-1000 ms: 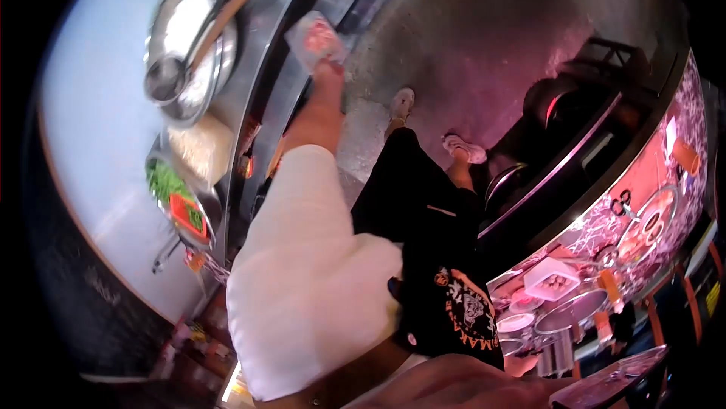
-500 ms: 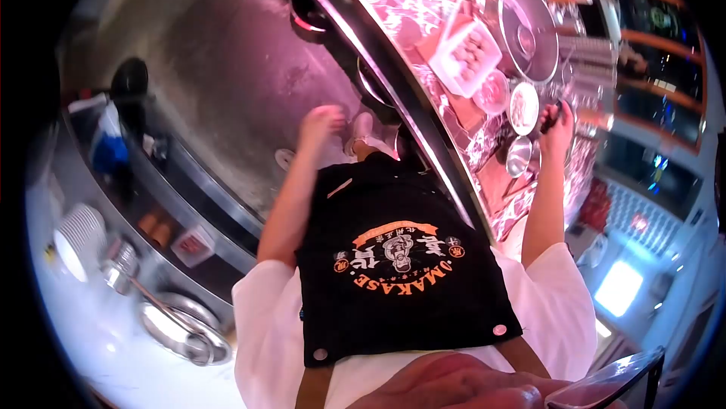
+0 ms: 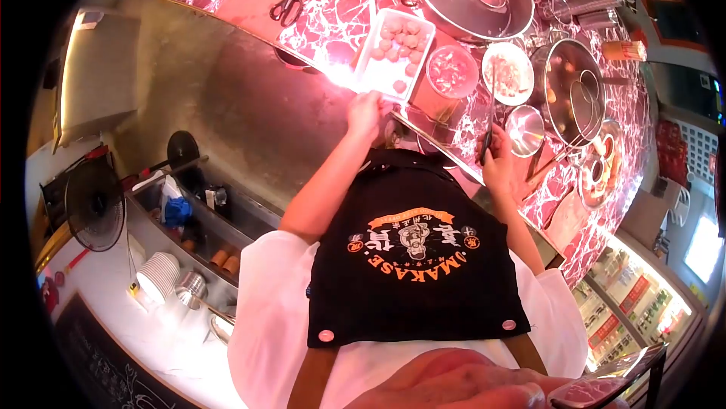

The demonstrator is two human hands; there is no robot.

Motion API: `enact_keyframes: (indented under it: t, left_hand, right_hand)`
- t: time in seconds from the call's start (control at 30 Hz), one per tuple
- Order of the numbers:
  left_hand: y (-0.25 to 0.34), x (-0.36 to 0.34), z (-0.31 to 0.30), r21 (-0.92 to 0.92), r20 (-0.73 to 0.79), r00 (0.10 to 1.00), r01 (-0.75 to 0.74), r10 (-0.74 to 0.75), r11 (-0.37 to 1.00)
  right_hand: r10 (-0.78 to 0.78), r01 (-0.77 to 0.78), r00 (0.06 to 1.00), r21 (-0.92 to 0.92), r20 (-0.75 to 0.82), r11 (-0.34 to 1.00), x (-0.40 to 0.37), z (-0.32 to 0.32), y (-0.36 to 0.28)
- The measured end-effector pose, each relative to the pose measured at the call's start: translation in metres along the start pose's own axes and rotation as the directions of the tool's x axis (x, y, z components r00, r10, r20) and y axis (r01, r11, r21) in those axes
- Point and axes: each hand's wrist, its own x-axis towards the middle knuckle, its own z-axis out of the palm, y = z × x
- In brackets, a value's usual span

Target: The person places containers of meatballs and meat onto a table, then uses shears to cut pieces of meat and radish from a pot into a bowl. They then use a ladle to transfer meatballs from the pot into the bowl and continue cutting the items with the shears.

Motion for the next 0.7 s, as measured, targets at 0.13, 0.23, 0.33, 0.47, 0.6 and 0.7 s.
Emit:
enact_keyframes:
  t: [0.13,0.23,0.33,0.47,0.6,0.7]
  left_hand:
    - [0.004,-0.048,-0.081,-0.245,0.007,0.999,-0.037,0.040,0.969]
    - [-0.039,-0.076,-0.172,-0.402,-0.220,0.968,-0.203,0.121,0.893]
    - [-0.103,-0.115,-0.271,-0.479,-0.554,0.832,-0.346,0.028,0.807]
    - [-0.233,-0.164,-0.406,-0.499,-0.837,0.515,-0.584,-0.183,0.641]
    - [-0.372,-0.214,-0.520,-0.481,-0.805,0.240,-0.799,-0.542,0.360]
    - [-0.431,-0.256,-0.577,-0.434,-0.706,0.255,-0.893,-0.660,0.119]
  right_hand:
    - [0.003,0.000,0.990,-0.019,0.138,1.000,0.010,0.022,-0.001]
    - [-0.045,0.056,0.954,-0.029,0.298,0.998,0.028,0.044,-0.005]
    - [-0.174,0.244,0.893,-0.120,0.415,0.962,0.046,0.092,-0.025]
    - [-0.131,0.274,0.815,-0.178,0.564,0.945,0.044,0.160,-0.041]
    - [-0.031,0.244,0.820,-0.300,0.571,0.922,-0.002,0.223,-0.066]
    - [0.016,0.337,0.790,-0.456,0.613,0.824,-0.016,0.254,-0.073]
